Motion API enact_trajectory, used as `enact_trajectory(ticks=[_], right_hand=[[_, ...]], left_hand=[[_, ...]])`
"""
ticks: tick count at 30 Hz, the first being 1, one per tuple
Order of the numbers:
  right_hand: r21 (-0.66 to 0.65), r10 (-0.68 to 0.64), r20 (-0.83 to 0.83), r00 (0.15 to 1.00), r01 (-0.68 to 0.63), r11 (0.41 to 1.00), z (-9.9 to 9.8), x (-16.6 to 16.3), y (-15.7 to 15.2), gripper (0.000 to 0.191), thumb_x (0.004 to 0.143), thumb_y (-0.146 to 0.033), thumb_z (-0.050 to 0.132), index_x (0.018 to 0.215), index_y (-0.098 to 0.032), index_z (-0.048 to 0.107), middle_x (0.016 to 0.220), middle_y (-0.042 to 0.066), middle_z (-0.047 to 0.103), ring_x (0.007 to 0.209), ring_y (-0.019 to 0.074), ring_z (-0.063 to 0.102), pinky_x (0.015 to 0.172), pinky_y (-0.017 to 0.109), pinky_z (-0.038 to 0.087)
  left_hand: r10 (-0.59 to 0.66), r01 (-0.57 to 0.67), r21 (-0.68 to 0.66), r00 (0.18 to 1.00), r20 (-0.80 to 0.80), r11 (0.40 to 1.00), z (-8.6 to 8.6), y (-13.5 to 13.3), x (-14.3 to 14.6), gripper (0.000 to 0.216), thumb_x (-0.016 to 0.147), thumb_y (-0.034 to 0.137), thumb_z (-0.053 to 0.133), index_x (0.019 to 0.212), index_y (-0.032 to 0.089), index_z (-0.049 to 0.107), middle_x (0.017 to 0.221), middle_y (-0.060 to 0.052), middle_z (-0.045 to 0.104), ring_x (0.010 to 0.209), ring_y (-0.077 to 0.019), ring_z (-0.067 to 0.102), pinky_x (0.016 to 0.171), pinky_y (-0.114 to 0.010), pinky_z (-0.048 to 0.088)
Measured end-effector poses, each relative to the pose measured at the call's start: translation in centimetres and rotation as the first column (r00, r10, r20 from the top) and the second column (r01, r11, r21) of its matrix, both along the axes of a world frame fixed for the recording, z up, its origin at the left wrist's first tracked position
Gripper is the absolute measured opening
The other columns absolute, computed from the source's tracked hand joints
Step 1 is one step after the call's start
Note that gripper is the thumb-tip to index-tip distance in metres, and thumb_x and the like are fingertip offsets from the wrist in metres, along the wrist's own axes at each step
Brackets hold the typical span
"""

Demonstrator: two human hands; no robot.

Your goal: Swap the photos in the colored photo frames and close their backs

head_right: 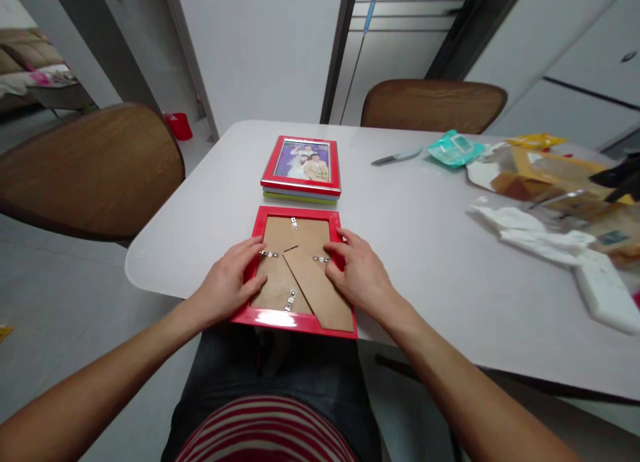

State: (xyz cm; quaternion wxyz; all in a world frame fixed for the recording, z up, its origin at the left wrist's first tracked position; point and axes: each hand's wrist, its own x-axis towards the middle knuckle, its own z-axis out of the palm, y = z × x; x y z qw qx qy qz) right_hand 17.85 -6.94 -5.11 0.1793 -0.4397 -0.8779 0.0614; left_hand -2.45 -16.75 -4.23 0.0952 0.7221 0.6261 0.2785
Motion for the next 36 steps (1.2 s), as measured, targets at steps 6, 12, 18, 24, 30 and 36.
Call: enact_trajectory(ticks=[6, 12, 18, 24, 30, 36], right_hand=[[0.041, -0.013, 0.041, 0.999, 0.011, 0.999, -0.1, -0.4, 0.9, 0.027, 0.075, -0.024, 0.043, 0.088, -0.016, 0.065, 0.102, 0.01, 0.055, 0.091, 0.0212, 0.054, 0.079, 0.034, 0.044], [0.097, 0.061, -0.041, 0.997, -0.057, 0.994, 1.2, -2.5, 0.3, 0.026, 0.074, -0.024, 0.047, 0.092, -0.016, 0.063, 0.104, 0.011, 0.056, 0.095, 0.0245, 0.048, 0.08, 0.04, 0.04], [-0.072, 0.274, -0.089, 0.958, -0.281, 0.957, 2.0, -8.2, -1.1, 0.014, 0.076, -0.023, 0.05, 0.079, -0.019, 0.063, 0.082, 0.005, 0.057, 0.079, 0.0169, 0.05, 0.072, 0.031, 0.041], [-0.017, 0.227, -0.075, 0.971, -0.229, 0.973, 1.4, -9.2, -0.8, 0.015, 0.078, -0.02, 0.046, 0.071, -0.017, 0.059, 0.077, 0.005, 0.055, 0.077, 0.0162, 0.048, 0.071, 0.028, 0.039], [0.047, 0.07, -0.015, 0.997, -0.069, 0.996, 1.3, -7.7, 2.0, 0.022, 0.08, -0.025, 0.042, 0.08, -0.014, 0.061, 0.079, 0.008, 0.056, 0.076, 0.0178, 0.048, 0.071, 0.029, 0.039], [0.022, 0.053, 0.022, 0.998, -0.053, 0.998, 0.2, -7.6, 3.5, 0.027, 0.08, -0.027, 0.042, 0.095, -0.016, 0.061, 0.088, 0.009, 0.055, 0.082, 0.0211, 0.046, 0.074, 0.034, 0.037]], left_hand=[[0.014, -0.014, 0.006, 0.996, 0.087, 1.0, -0.7, 0.0, -0.7, 0.044, 0.07, 0.012, 0.05, 0.113, 0.009, 0.043, 0.124, -0.013, 0.045, 0.117, -0.0193, 0.037, 0.099, -0.039, 0.03], [0.11, -0.114, 0.012, 0.981, 0.16, 0.993, -1.0, -0.3, -0.5, 0.052, 0.067, 0.012, 0.051, 0.118, 0.008, 0.039, 0.125, -0.014, 0.043, 0.117, -0.0197, 0.037, 0.099, -0.038, 0.031], [0.15, -0.151, -0.006, 0.975, 0.163, 0.989, -1.4, -0.3, -0.5, 0.054, 0.068, 0.01, 0.047, 0.12, 0.009, 0.036, 0.124, -0.013, 0.044, 0.115, -0.0196, 0.039, 0.098, -0.038, 0.032], [0.142, -0.149, 0.029, 0.975, 0.172, 0.988, -1.8, -0.3, -0.6, 0.057, 0.066, 0.008, 0.046, 0.121, 0.013, 0.035, 0.125, -0.012, 0.044, 0.116, -0.0201, 0.04, 0.097, -0.04, 0.034], [0.144, -0.149, 0.005, 0.967, 0.209, 0.989, -1.2, -0.2, -0.7, 0.054, 0.066, 0.01, 0.048, 0.119, 0.012, 0.038, 0.123, -0.012, 0.046, 0.113, -0.0206, 0.042, 0.096, -0.04, 0.035], [0.11, -0.107, -0.025, 0.971, 0.211, 0.994, -0.8, -0.2, -0.8, 0.055, 0.065, 0.011, 0.051, 0.118, 0.009, 0.039, 0.124, -0.013, 0.045, 0.114, -0.02, 0.041, 0.099, -0.036, 0.032]])
